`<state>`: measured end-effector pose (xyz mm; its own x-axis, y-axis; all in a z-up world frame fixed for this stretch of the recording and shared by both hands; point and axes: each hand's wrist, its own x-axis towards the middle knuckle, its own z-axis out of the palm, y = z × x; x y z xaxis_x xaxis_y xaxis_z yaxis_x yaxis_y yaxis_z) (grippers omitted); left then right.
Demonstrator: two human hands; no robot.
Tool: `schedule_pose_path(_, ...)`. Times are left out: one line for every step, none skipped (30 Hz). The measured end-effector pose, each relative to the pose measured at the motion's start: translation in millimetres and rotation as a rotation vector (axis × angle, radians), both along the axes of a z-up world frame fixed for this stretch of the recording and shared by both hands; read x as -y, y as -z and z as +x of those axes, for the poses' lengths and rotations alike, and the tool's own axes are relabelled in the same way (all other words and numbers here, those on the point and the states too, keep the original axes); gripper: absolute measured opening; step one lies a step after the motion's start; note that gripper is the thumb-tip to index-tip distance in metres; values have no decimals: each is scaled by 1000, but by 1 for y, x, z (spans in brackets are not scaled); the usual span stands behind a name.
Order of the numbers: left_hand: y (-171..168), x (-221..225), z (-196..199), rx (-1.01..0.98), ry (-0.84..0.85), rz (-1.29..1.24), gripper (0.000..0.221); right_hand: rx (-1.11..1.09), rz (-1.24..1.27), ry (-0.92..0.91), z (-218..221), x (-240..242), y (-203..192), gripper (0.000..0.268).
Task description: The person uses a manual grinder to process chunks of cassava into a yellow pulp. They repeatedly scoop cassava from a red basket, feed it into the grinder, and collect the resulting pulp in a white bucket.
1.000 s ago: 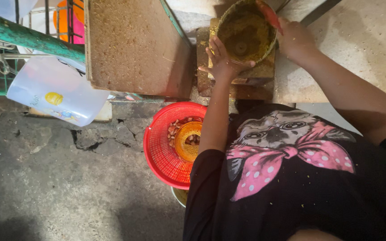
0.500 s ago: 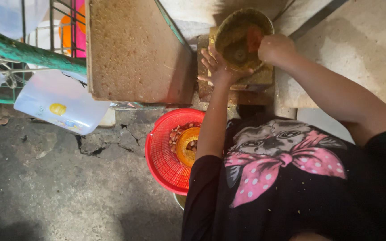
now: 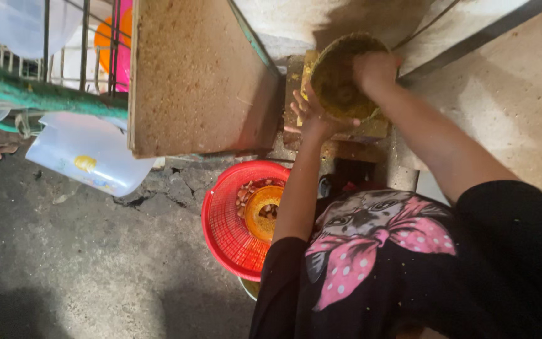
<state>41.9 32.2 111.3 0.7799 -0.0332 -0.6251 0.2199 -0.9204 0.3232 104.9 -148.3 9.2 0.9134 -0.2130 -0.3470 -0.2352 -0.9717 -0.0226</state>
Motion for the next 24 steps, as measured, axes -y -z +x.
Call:
schedule_pose_path(-1, 0, 0, 5, 10, 2, 171, -18, -15, -55, 0, -3, -4, 27)
schedule_pose_path(0, -1, 0, 9, 23, 5, 171, -37, -29, -108, 0, -5, -8, 30)
schedule_pose_path(0, -1, 2, 13, 35, 7, 172, 12, 30, -147, 1, -5, -13, 31)
schedule_pose_path(2, -1, 2, 0, 27, 8, 172, 56, 87, -171, -3, -5, -16, 30)
schedule_pose_path(5, 0, 1, -12, 20, 10, 173, 79, 110, -223, -8, -5, -19, 29)
schedule_pose_path(6, -2, 2, -23, 6, 15, 173, 70, 85, -335, -11, -7, -22, 28)
schedule_pose_path(8, -3, 1, -7, 9, 8, 174, 60, 33, -476, -13, -10, -25, 27)
schedule_pose_path(9, -3, 2, 12, 17, -2, 175, 55, -20, -612, -13, -9, -28, 26)
schedule_pose_path(10, -3, 3, 31, 25, -12, 176, 72, -51, -727, -14, -8, -31, 26)
schedule_pose_path(11, -3, 3, 33, 16, -13, 176, 101, -68, -833, -15, -7, -33, 25)
schedule_pose_path(12, -3, 2, 35, 8, -13, 176, 161, -110, -980, -18, -6, -34, 23)
schedule_pose_path(14, -2, 1, 35, -1, -15, 175, 188, -127, -1040, -24, -1, -35, 21)
schedule_pose_path(16, -2, -1, 37, 1, -24, 174, 215, -144, -1100, -31, 4, -37, 20)
schedule_pose_path(17, -3, 0, 44, 4, -31, 174, 248, -162, -1157, -34, 5, -40, 19)
schedule_pose_path(18, -4, 0, 50, 8, -38, 173, 174, -187, -1164, -39, 6, -43, 18)
schedule_pose_path(18, -3, 0, 57, -2, -45, 173, 97, -217, -1166, -45, 14, -50, 16)
schedule_pose_path(18, -2, 1, 63, -13, -52, 174, 20, -248, -1167, -49, 21, -59, 15)
schedule_pose_path(19, -1, 1, 65, -27, -60, 175, -24, -254, -1131, -52, 24, -69, 17)
schedule_pose_path(20, 0, 0, 43, -16, -43, 175, -68, -261, -1095, -53, 25, -80, 20)
schedule_pose_path(19, -1, 3, 22, -8, -21, 174, -107, -263, -1060, -54, 23, -92, 23)
schedule_pose_path(19, -2, 5, 2, 1, 1, 174, -150, -307, -1007, -53, 21, -105, 23)
schedule_pose_path(19, -3, 4, 18, -1, -13, 173, -194, -351, -950, -53, 22, -120, 23)
schedule_pose_path(18, -3, 4, 33, -2, -27, 173, -237, -395, -891, -53, 22, -133, 24)
schedule_pose_path(18, -2, 3, 48, -2, -41, 172, -272, -362, -773, -53, 22, -145, 28)
